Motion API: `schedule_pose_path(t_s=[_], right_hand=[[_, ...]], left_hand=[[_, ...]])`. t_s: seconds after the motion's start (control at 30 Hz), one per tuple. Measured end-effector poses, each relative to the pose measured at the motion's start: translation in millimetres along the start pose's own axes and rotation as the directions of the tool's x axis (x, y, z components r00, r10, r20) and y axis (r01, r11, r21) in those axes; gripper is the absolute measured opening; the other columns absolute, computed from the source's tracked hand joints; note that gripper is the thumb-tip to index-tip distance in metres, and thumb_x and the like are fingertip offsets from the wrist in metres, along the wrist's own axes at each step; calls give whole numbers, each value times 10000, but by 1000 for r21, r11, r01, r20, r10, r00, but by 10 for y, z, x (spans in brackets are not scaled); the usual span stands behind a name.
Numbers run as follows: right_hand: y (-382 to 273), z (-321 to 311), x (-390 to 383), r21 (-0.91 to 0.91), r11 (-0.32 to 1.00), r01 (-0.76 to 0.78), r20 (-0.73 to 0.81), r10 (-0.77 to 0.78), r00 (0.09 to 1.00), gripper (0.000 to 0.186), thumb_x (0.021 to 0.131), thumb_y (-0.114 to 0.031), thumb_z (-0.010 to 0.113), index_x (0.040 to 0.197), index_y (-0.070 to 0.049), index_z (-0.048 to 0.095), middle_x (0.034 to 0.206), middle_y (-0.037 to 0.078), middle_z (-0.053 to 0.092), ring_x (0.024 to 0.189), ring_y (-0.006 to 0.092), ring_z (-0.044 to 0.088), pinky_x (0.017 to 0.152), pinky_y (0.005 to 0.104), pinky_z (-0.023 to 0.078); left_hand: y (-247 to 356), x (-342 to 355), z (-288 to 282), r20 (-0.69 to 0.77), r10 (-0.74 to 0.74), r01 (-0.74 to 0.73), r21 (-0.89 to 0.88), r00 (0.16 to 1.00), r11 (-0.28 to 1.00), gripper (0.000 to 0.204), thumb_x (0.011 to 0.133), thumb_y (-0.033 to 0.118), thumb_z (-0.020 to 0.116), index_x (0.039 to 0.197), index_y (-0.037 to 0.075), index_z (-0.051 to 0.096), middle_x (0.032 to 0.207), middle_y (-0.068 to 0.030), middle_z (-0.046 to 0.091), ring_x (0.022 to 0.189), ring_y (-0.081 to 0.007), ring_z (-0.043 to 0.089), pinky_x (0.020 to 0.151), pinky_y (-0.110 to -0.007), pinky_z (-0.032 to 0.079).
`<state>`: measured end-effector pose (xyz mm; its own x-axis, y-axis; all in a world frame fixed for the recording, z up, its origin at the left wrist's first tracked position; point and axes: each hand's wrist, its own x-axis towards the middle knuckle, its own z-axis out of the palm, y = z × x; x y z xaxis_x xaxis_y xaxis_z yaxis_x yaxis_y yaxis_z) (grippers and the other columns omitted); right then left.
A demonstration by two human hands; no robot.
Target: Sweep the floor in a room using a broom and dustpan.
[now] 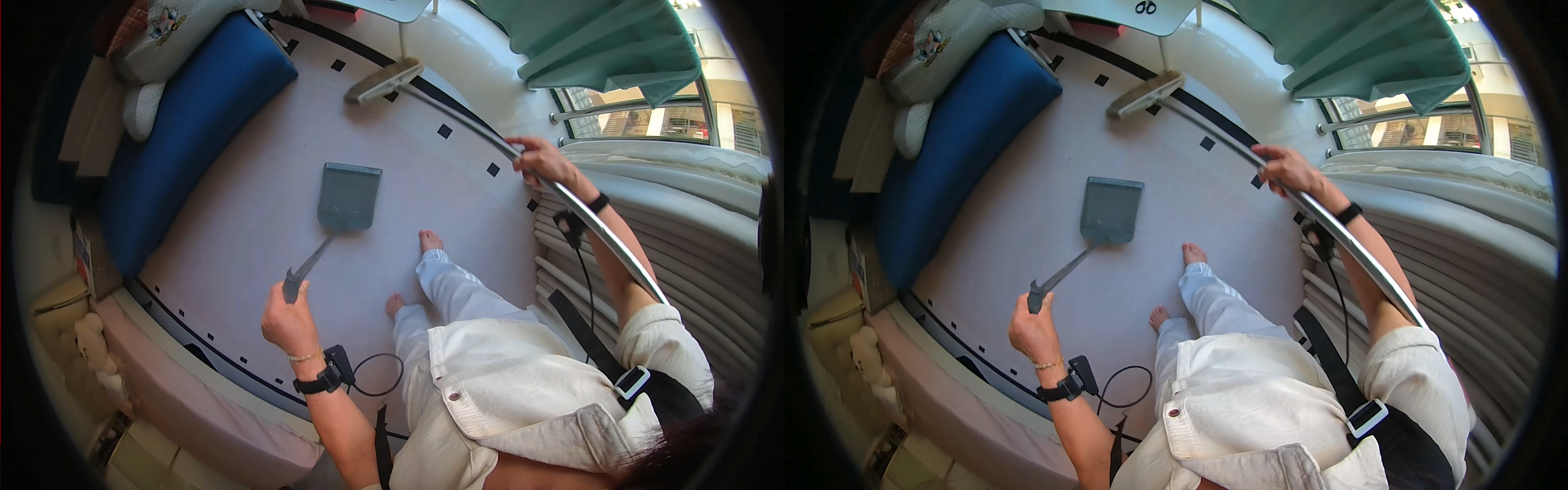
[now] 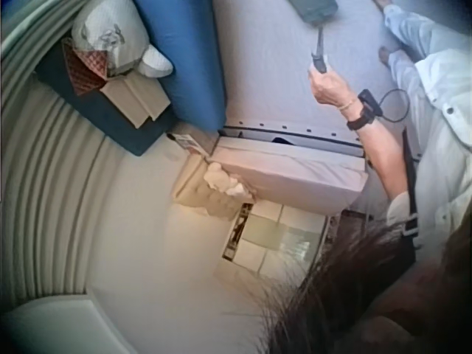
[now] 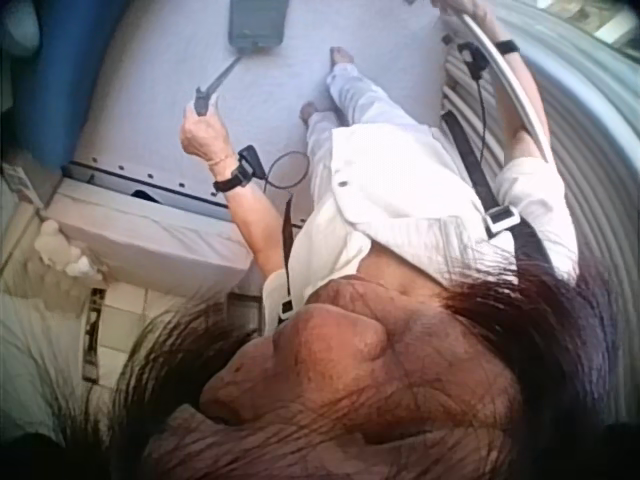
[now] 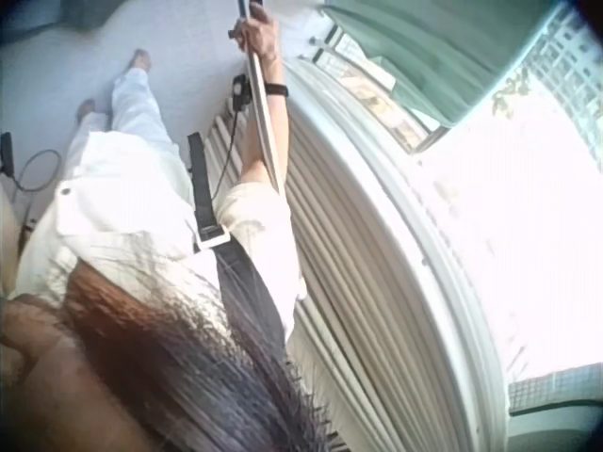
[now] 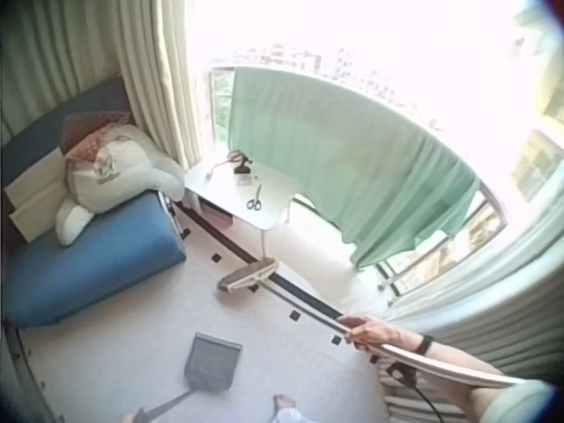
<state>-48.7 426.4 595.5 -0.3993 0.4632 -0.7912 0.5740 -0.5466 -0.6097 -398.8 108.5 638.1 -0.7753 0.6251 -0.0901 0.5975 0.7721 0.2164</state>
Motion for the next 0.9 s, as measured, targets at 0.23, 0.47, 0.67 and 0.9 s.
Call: schedule_pose_path(t_s=[0.23, 0.47, 0.67, 0.9], right_hand=[[120, 421, -158, -298, 953, -57, 187, 117, 975, 576, 749, -95, 601, 1287, 13, 424, 626, 36, 544, 477, 121, 542, 393, 258, 419], [54, 520, -984, -122, 980, -160, 238, 185, 954, 603, 717, -63, 618, 1284, 32, 437, 639, 37, 522, 474, 111, 510, 417, 241, 397], [-39, 323, -416, -86, 996, 4, 84, 3, 996, 562, 750, -9, 571, 1289, 26, 417, 692, 54, 548, 450, 103, 501, 380, 233, 395], [192, 517, 128, -296, 955, 19, -3, -20, 1000, 548, 744, -62, 602, 1258, 22, 433, 663, 55, 554, 454, 133, 524, 383, 263, 415]], left_hand=[[15, 89, 47, 35, -32, 32, 24, 999, 999, 247, 646, 195, 784, 796, 84, 623, 708, -89, 625, 638, -303, 595, 548, -389, 446], [-89, 123, 41, 30, -48, 46, 53, 998, 998, 256, 651, 207, 781, 812, 87, 621, 732, -83, 633, 659, -299, 604, 571, -390, 460], [-87, 124, 69, 6, -32, 31, 84, 999, 996, 271, 650, 242, 778, 818, 99, 619, 742, -79, 632, 659, -295, 606, 566, -392, 467], [-18, 154, 79, 69, -34, 31, 33, 997, 999, 279, 669, 279, 769, 826, 99, 625, 738, -92, 638, 674, -305, 612, 565, -406, 464]])
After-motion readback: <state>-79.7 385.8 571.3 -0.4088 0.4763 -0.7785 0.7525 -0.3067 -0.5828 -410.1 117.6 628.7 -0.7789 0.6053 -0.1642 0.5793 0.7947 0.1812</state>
